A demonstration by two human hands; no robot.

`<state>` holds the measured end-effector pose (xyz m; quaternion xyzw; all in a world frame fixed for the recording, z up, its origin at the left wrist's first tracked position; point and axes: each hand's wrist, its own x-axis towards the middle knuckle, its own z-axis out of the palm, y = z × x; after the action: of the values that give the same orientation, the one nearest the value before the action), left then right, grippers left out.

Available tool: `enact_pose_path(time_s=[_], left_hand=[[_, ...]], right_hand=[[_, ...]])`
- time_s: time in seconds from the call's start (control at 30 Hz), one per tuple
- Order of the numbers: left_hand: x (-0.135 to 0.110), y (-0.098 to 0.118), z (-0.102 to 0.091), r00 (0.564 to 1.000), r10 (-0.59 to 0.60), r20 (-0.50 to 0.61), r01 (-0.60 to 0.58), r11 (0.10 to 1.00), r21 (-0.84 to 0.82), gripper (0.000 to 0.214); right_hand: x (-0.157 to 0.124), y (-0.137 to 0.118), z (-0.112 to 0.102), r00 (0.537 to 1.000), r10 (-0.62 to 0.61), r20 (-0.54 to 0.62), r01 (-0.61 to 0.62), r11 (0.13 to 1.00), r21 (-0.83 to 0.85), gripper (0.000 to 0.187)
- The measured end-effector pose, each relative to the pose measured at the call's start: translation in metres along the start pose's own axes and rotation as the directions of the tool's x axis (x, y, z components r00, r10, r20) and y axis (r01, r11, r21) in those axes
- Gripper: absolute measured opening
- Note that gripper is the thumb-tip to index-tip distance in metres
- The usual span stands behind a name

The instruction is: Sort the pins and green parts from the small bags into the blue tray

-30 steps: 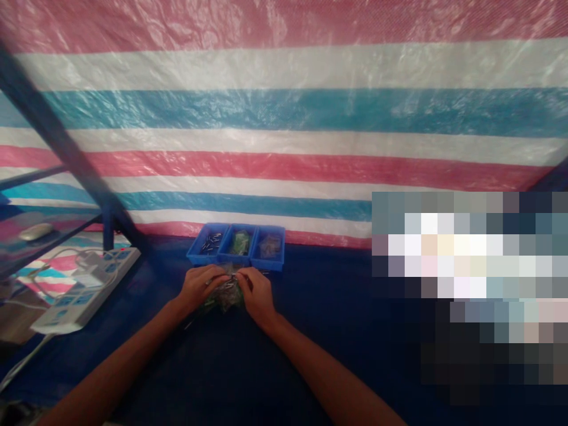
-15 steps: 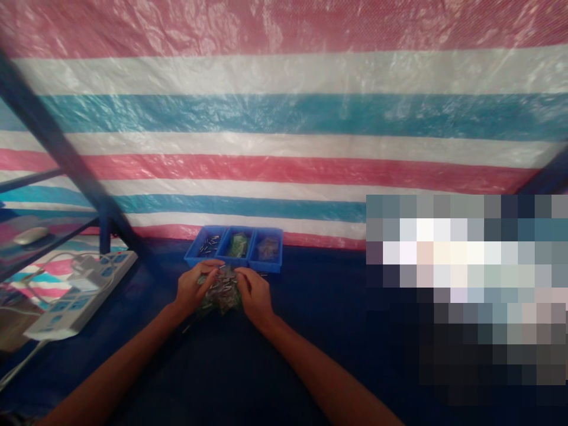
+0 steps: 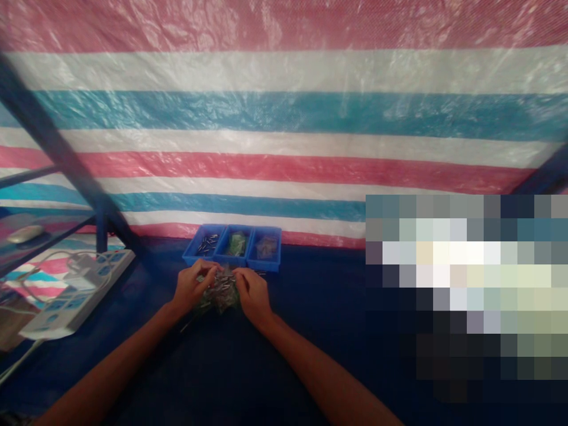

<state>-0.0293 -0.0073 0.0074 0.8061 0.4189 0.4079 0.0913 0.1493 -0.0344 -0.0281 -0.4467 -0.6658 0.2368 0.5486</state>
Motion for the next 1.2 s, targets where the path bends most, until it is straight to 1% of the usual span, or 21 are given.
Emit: enact_pose_path(time_s=[0.07, 0.13, 0.23, 0.3, 0.4, 0.53, 0.7, 0.87, 0.97, 1.1, 1.2], left_hand=[[0.0007, -0.0014, -0.0001, 1.000, 0.010, -0.014, -0.010, 0.999, 0.037, 0.018], [0.0019, -0.0026, 0.0000, 0.999, 0.051, -0.012, -0.050, 0.997, 0.063, 0.019], [0.0035, -0.0038, 0.0006, 0.993, 0.112, 0.024, -0.113, 0.991, 0.073, 0.023], [0.0038, -0.0048, 0.0011, 0.990, 0.126, 0.056, -0.130, 0.989, 0.071, 0.026], [0.0037, -0.0070, 0.0018, 0.990, 0.118, 0.081, -0.124, 0.989, 0.075, 0.030], [0.0042, -0.0094, 0.0026, 0.990, 0.118, 0.079, -0.125, 0.988, 0.089, 0.029], [0.0043, -0.0084, 0.0036, 0.996, 0.092, -0.009, -0.092, 0.994, 0.059, 0.019], [0.0054, -0.0027, 0.0014, 0.992, 0.116, -0.055, -0.116, 0.993, 0.006, 0.015], [0.0059, -0.0010, 0.0001, 0.994, 0.076, -0.077, -0.076, 0.997, -0.009, 0.014], [0.0040, -0.0042, 0.0019, 0.996, 0.005, -0.093, -0.008, 0.999, -0.032, 0.016], [0.0018, -0.0072, 0.0048, 0.996, 0.002, -0.086, -0.006, 0.999, -0.039, 0.018]], right_hand=[[-0.0003, -0.0007, -0.0003, 1.000, 0.003, 0.002, -0.003, 1.000, 0.003, 0.029], [-0.0004, -0.0011, -0.0005, 1.000, 0.007, 0.002, -0.007, 1.000, 0.007, 0.029], [-0.0001, -0.0012, -0.0003, 1.000, 0.008, 0.001, -0.008, 1.000, 0.012, 0.028], [0.0000, -0.0011, -0.0003, 1.000, 0.008, 0.001, -0.008, 1.000, 0.015, 0.028], [0.0000, -0.0012, -0.0003, 1.000, 0.010, 0.005, -0.010, 1.000, 0.016, 0.028], [-0.0001, -0.0017, -0.0006, 1.000, 0.009, 0.002, -0.009, 1.000, 0.017, 0.027], [-0.0002, -0.0017, -0.0011, 1.000, 0.015, -0.010, -0.015, 1.000, 0.020, 0.027], [0.0001, -0.0003, -0.0008, 1.000, 0.019, -0.019, -0.019, 1.000, 0.008, 0.027], [0.0000, 0.0000, -0.0003, 1.000, 0.019, -0.021, -0.019, 1.000, 0.012, 0.026], [-0.0013, 0.0006, 0.0009, 1.000, 0.009, -0.010, -0.008, 1.000, 0.024, 0.021], [-0.0020, 0.0014, 0.0019, 1.000, -0.017, 0.004, 0.017, 1.000, 0.009, 0.018]])
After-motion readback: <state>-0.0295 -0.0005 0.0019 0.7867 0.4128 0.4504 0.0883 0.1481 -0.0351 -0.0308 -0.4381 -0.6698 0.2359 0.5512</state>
